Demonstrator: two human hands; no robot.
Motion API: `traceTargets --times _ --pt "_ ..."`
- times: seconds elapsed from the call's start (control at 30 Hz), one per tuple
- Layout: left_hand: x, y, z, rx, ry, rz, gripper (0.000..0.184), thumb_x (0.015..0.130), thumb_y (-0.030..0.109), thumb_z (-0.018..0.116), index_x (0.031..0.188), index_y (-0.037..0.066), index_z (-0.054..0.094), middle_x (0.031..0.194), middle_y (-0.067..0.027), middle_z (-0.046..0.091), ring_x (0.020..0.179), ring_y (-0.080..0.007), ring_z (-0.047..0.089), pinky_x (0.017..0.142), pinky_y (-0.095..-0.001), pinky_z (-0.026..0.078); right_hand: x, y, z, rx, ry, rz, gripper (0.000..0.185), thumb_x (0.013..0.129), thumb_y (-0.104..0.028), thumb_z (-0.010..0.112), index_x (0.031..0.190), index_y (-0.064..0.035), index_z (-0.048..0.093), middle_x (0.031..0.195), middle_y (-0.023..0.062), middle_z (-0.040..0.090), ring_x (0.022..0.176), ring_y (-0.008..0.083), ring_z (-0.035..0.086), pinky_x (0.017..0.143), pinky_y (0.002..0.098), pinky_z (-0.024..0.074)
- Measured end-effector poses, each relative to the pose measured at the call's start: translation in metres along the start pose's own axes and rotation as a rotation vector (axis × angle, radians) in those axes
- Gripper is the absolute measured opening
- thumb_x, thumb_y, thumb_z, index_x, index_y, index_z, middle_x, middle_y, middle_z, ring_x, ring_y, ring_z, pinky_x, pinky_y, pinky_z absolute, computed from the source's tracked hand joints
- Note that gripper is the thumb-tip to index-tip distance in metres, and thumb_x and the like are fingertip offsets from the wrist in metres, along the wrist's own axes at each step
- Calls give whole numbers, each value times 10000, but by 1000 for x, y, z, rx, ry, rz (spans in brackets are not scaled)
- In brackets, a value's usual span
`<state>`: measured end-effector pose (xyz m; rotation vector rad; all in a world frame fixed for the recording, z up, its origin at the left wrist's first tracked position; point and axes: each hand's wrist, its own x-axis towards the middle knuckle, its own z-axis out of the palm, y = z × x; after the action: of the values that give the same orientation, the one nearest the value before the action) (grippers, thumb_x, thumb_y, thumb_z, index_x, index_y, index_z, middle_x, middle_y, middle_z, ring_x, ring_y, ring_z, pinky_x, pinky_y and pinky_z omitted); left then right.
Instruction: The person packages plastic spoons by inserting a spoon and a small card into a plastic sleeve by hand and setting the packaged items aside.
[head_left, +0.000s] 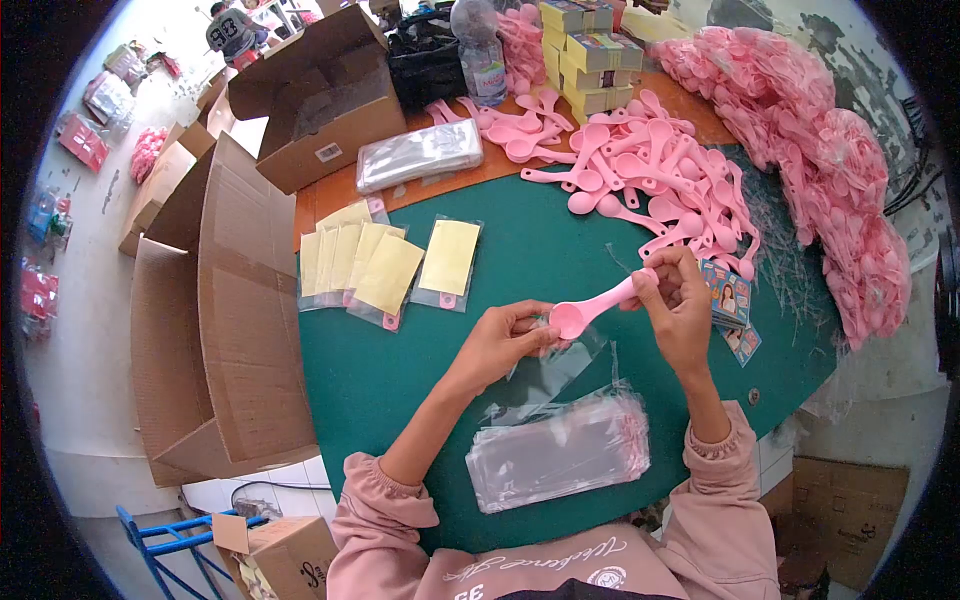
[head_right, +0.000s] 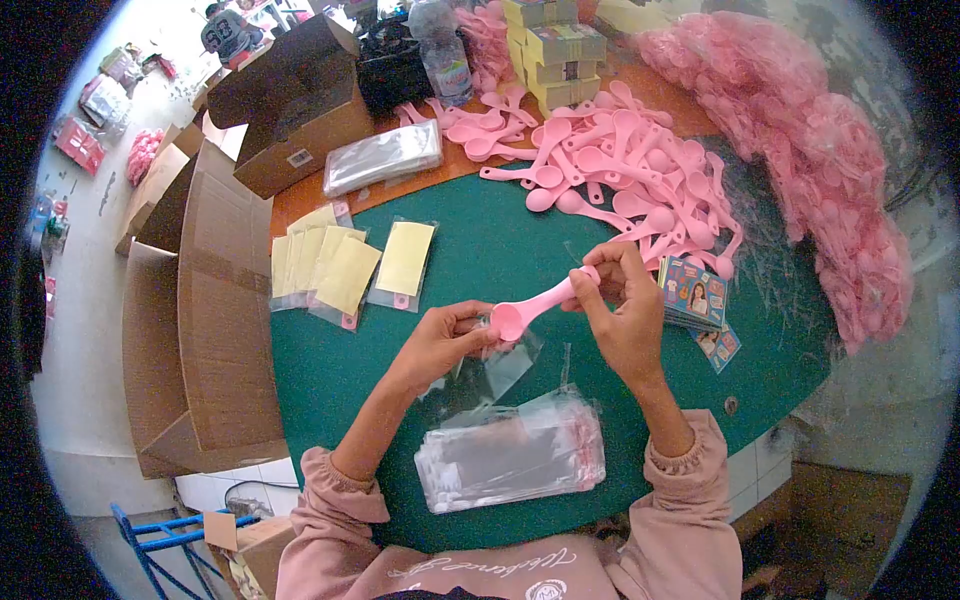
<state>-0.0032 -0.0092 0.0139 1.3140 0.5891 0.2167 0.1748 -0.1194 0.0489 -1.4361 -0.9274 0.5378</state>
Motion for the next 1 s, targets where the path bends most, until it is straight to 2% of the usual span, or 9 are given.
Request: traceTargets --times 0.4,0.47,0.57,0.63,0.67,0.73,0.83,0.93,1.0 --pt "0 -3 13 33 8 154 286 887 189 523 1090 -7 571 869 -55 626 765 -79 553 729 -221 453 -5 2 10 86 -131 48 191 809 -14 584 945 -2 450 756 71 592 674 128 614 577 237 528" --pt "0 -3 0 6 -185 -101 311 917 237 465 1067 -10 582 874 -59 632 798 -87 556 745 -228 450 -5 2 10 144 -101 46 210 807 -11 587 957 -3 440 760 71 592 672 131 616 576 234 527" --pt "-4 11 -3 81 -227 28 344 930 268 432 1036 -17 593 881 -61 635 791 -85 554 730 -228 454 -4 5 8 39 -67 -29 230 826 -54 590 976 -12 420 765 78 593 667 128 610 576 228 514" --pt "-3 13 -1 68 -204 56 345 931 266 429 1035 -20 591 876 -63 635 778 -85 557 724 -229 456 -5 8 7 158 -135 -88 249 877 -215 545 983 -10 452 874 102 594 752 125 601 604 228 497" --pt "-2 14 0 53 -181 86 346 933 264 426 1034 -24 590 870 -65 636 765 -85 559 717 -231 457 -5 8 5 158 -136 -88 249 877 -215 545 983 -10 452 874 102 594 752 125 601 604 228 497" --pt "0 14 4 -6 -169 73 351 935 265 421 1037 -26 587 868 -69 636 760 -87 565 712 -227 458 -5 7 3 97 -228 -157 454 904 -438 400 986 -15 542 1008 127 565 911 167 563 726 302 477" --pt "2 22 5 61 -140 53 358 939 267 411 1043 -29 582 868 -77 636 764 -92 577 706 -220 460 -2 3 8 -138 -479 -326 630 889 -555 265 962 -46 627 1119 137 526 1026 241 502 847 374 417" --pt "3 23 4 81 -126 79 357 943 264 394 1044 -26 577 888 -91 635 801 -116 591 717 -230 472 -5 0 7 -181 -503 -348 667 876 -586 227 949 -82 657 1156 149 514 1043 300 472 904 398 366" --pt "4 23 3 -22 -131 110 355 946 260 382 1043 -24 573 906 -102 635 829 -136 599 727 -244 482 6 -10 -22 -187 -448 -225 542 886 -517 344 957 -77 652 1187 160 496 1034 293 480 897 372 378"
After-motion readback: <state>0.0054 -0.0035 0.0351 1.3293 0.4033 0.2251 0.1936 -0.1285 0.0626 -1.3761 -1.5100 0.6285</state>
